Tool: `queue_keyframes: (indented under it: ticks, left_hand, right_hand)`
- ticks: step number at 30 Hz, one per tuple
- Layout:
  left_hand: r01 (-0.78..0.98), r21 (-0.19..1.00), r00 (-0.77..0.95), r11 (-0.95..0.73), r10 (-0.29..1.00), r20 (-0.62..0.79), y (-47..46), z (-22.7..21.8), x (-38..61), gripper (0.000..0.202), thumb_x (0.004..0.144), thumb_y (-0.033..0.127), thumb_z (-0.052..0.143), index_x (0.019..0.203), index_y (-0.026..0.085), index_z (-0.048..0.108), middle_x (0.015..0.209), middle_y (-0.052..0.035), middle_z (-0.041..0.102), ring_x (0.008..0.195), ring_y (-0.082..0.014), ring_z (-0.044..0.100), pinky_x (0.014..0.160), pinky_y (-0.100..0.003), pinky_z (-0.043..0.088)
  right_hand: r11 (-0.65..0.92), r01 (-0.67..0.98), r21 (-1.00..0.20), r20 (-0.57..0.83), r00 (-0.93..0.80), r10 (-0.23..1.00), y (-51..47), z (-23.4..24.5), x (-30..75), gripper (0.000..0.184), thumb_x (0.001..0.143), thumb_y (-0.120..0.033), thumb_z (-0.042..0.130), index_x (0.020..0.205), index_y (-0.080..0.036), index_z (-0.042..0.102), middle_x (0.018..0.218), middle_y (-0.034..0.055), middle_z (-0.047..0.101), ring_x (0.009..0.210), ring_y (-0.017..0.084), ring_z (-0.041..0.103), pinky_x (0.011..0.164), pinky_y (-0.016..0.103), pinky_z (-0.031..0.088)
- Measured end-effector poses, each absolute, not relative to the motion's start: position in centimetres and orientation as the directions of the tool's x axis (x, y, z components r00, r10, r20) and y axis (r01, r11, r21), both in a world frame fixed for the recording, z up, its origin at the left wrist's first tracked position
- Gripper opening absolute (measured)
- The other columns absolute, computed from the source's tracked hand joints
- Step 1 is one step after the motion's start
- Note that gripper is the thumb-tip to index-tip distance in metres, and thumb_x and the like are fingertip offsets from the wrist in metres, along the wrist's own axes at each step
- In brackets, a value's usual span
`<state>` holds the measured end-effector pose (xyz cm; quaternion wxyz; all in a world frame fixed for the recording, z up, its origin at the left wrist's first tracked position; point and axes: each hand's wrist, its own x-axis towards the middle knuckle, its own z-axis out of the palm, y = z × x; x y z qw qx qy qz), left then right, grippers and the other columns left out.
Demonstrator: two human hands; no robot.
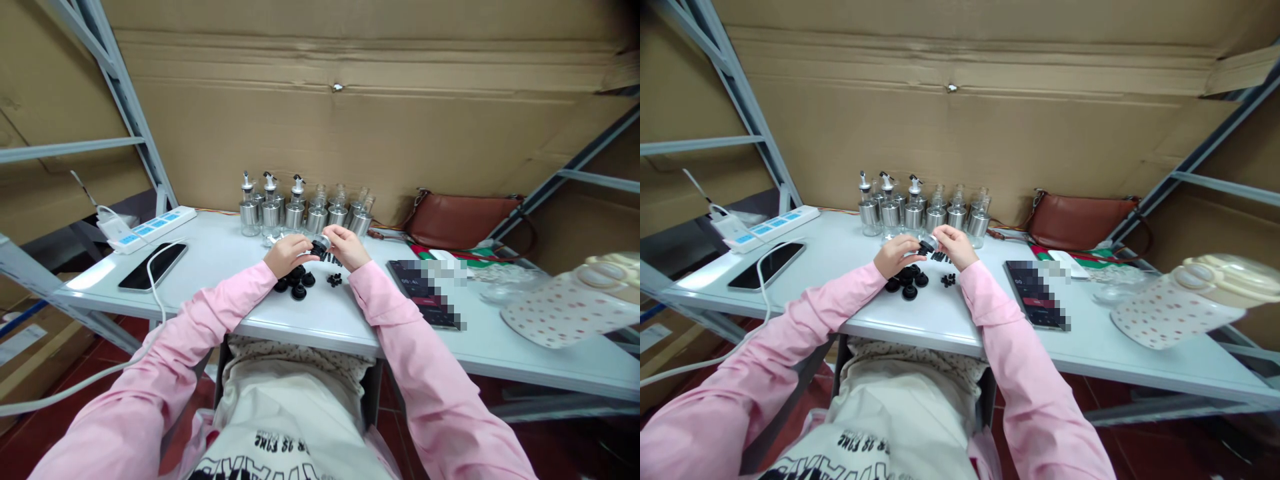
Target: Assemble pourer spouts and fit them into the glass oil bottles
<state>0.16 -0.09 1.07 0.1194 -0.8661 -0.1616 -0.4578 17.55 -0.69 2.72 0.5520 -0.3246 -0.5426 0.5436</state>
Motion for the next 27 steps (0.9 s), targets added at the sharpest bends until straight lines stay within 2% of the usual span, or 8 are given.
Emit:
queue_keyframes:
  ticks: [4,8,12,17,20,23,27]
  left_hand:
    - [0.381,-0.097,0.542,-0.919,0.138,0.829,-0.1,1.0,0.1,0.03,0.084,0.043,0.045,0.077,0.015,0.054,0.077,-0.0056,0.059,0.072,-0.0134,0.054,0.067,-0.025,0.044]
    - [0.373,-0.07,0.567,-0.925,0.168,0.806,-0.1,1.0,0.1,0.028,0.084,0.042,0.045,0.082,0.016,0.052,0.079,-0.0055,0.057,0.073,-0.0141,0.054,0.068,-0.026,0.045]
    - [0.301,0.035,0.535,-0.953,0.199,0.821,0.1,0.8,0.1,0.027,0.083,0.042,0.048,0.094,0.017,0.046,0.089,-0.0066,0.052,0.073,-0.0129,0.051,0.069,-0.027,0.046]
    - [0.274,0.157,0.585,-0.949,0.294,0.756,0.1,0.7,0.1,0.049,0.081,0.046,0.049,0.118,0.018,0.034,0.1,-0.0089,0.05,0.076,-0.0139,0.051,0.07,-0.029,0.047]
    - [0.279,0.175,0.635,-0.944,0.318,0.704,-0.3,1.1,0.1,0.046,0.085,0.045,0.042,0.121,0.018,0.033,0.098,-0.0082,0.052,0.08,-0.0161,0.053,0.073,-0.03,0.047]
    - [0.257,0.179,0.667,-0.95,0.309,0.678,-0.8,1.5,0.2,0.043,0.087,0.042,0.039,0.121,0.017,0.035,0.1,-0.0093,0.052,0.086,-0.0179,0.053,0.075,-0.031,0.046]
    - [0.268,0.227,0.689,-0.936,0.351,0.634,-1.1,1.8,0.2,0.042,0.088,0.042,0.037,0.122,0.018,0.037,0.1,-0.0091,0.052,0.087,-0.0185,0.053,0.078,-0.031,0.045]
  right_hand:
    - [0.23,-0.209,-0.951,0.268,-0.18,0.946,-0.5,2.5,17.7,0.034,0.055,-0.047,0.071,0.066,-0.017,0.058,0.054,-0.0055,0.047,0.051,0.006,0.041,0.051,0.019,0.036]
    - [0.232,-0.187,-0.955,0.268,-0.195,0.944,-0.4,2.4,17.7,0.033,0.055,-0.046,0.072,0.065,-0.017,0.059,0.06,-0.0041,0.053,0.053,0.006,0.044,0.052,0.019,0.037]
    - [0.208,-0.203,-0.957,0.249,-0.204,0.947,-0.7,2.5,17.6,0.032,0.055,-0.045,0.072,0.065,-0.017,0.059,0.061,-0.004,0.056,0.056,0.006,0.047,0.055,0.019,0.04]
    - [0.197,-0.169,-0.966,0.232,-0.227,0.946,-0.9,2.5,17.5,0.032,0.055,-0.045,0.072,0.068,-0.017,0.06,0.064,-0.0028,0.06,0.056,0.007,0.05,0.056,0.021,0.041]
    - [0.189,-0.179,-0.966,0.23,-0.248,0.941,-0.8,2.4,17.6,0.032,0.056,-0.043,0.072,0.071,-0.018,0.059,0.065,-0.0023,0.061,0.057,0.008,0.054,0.057,0.023,0.043]
    - [0.195,-0.184,-0.963,0.236,-0.24,0.942,-0.7,2.3,17.6,0.033,0.055,-0.042,0.073,0.072,-0.019,0.056,0.059,-0.0043,0.059,0.053,0.008,0.053,0.051,0.02,0.04]
    - [0.164,-0.201,-0.966,0.21,-0.237,0.948,-0.7,2.2,17.4,0.037,0.054,-0.047,0.072,0.067,-0.019,0.051,0.056,-0.0052,0.056,0.05,0.008,0.052,0.05,0.021,0.042]
